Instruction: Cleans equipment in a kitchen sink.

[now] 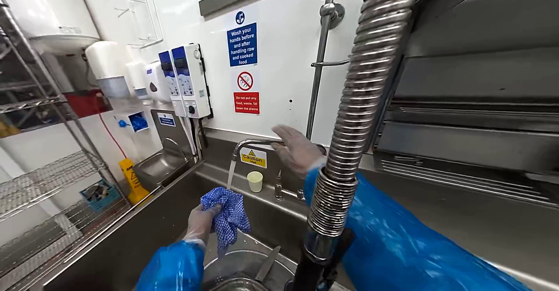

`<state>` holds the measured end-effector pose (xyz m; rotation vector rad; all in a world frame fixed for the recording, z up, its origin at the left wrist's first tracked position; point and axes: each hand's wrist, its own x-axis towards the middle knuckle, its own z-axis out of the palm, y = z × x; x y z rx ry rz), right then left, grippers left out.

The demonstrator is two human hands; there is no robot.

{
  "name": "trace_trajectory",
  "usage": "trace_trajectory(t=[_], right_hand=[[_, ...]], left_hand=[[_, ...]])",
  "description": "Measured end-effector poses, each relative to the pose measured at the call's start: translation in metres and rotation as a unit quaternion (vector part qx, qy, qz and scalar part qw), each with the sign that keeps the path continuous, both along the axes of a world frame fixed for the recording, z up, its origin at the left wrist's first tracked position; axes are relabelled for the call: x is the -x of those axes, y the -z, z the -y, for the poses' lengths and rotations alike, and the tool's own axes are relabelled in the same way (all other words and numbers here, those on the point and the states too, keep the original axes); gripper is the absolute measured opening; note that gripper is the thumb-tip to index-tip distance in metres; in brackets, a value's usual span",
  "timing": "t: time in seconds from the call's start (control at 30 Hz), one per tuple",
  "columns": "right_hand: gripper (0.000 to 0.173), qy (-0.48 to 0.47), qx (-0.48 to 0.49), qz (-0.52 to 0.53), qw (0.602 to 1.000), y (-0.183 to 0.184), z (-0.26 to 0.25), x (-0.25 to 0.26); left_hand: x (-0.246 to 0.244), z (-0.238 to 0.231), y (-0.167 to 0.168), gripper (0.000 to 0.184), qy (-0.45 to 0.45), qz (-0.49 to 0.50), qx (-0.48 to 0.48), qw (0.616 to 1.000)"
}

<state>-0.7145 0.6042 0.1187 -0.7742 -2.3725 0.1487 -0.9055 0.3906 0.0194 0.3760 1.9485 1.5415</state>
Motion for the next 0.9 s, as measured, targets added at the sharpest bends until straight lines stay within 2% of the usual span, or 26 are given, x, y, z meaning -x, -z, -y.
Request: trace_trajectory(t=[0.07, 0.17, 0.33, 0.43, 0.5, 0.53, 0.6, 0.67, 0.73, 0.8, 0.87, 0.9], right_hand=[[0.059, 0.017, 0.060, 0.056, 0.997, -0.010, -0.002, 0.030], [0.050, 0.056, 0.096, 0.098, 0.989, -0.007, 0.001, 0.045], [0.048, -0.022, 0.097, 0.061, 0.993, -0.006, 0.018, -0.005], [0.049, -0.077, 0.052, 0.009, 0.996, 0.002, 0.027, -0.040], [0.043, -0.092, 0.002, -0.042, 0.995, 0.019, 0.026, -0.052], [0.044, -0.087, 0.020, -0.037, 0.995, 0.023, 0.029, -0.058], [0.073, -0.041, 0.053, -0.045, 0.997, 0.040, 0.049, -0.074], [0.083, -0.044, 0.140, -0.077, 0.986, 0.071, 0.081, -0.090], [0.087, -0.130, 0.311, -0.057, 0.940, 0.108, 0.107, -0.100], [0.092, -0.236, 0.384, -0.055, 0.891, 0.149, 0.124, -0.090], [0.102, -0.247, 0.485, -0.010, 0.839, 0.143, 0.151, -0.080], [0.105, -0.242, 0.500, 0.015, 0.831, 0.142, 0.156, -0.074]], left_hand=[[-0.004, -0.007, -0.006, 0.032, 0.000, 0.007, -0.002, 1.000], [-0.014, -0.016, -0.010, 0.033, 0.005, 0.031, 0.000, 1.000], [-0.045, -0.026, -0.003, 0.034, 0.053, 0.100, -0.005, 0.994], [-0.072, -0.024, -0.001, 0.029, 0.109, 0.137, -0.002, 0.985], [-0.090, -0.021, -0.002, 0.023, 0.135, 0.127, 0.004, 0.983], [-0.096, -0.019, -0.001, 0.019, 0.167, 0.103, 0.023, 0.980], [-0.104, -0.010, -0.002, 0.032, 0.256, 0.092, 0.064, 0.960], [-0.106, 0.000, 0.001, 0.040, 0.275, 0.082, 0.092, 0.954], [-0.103, 0.009, 0.007, 0.039, 0.281, 0.061, 0.113, 0.951], [-0.100, 0.017, 0.011, 0.037, 0.288, 0.040, 0.141, 0.947], [-0.103, 0.022, 0.017, 0.035, 0.268, 0.055, 0.139, 0.952], [-0.105, 0.024, 0.021, 0.037, 0.259, 0.072, 0.131, 0.954]])
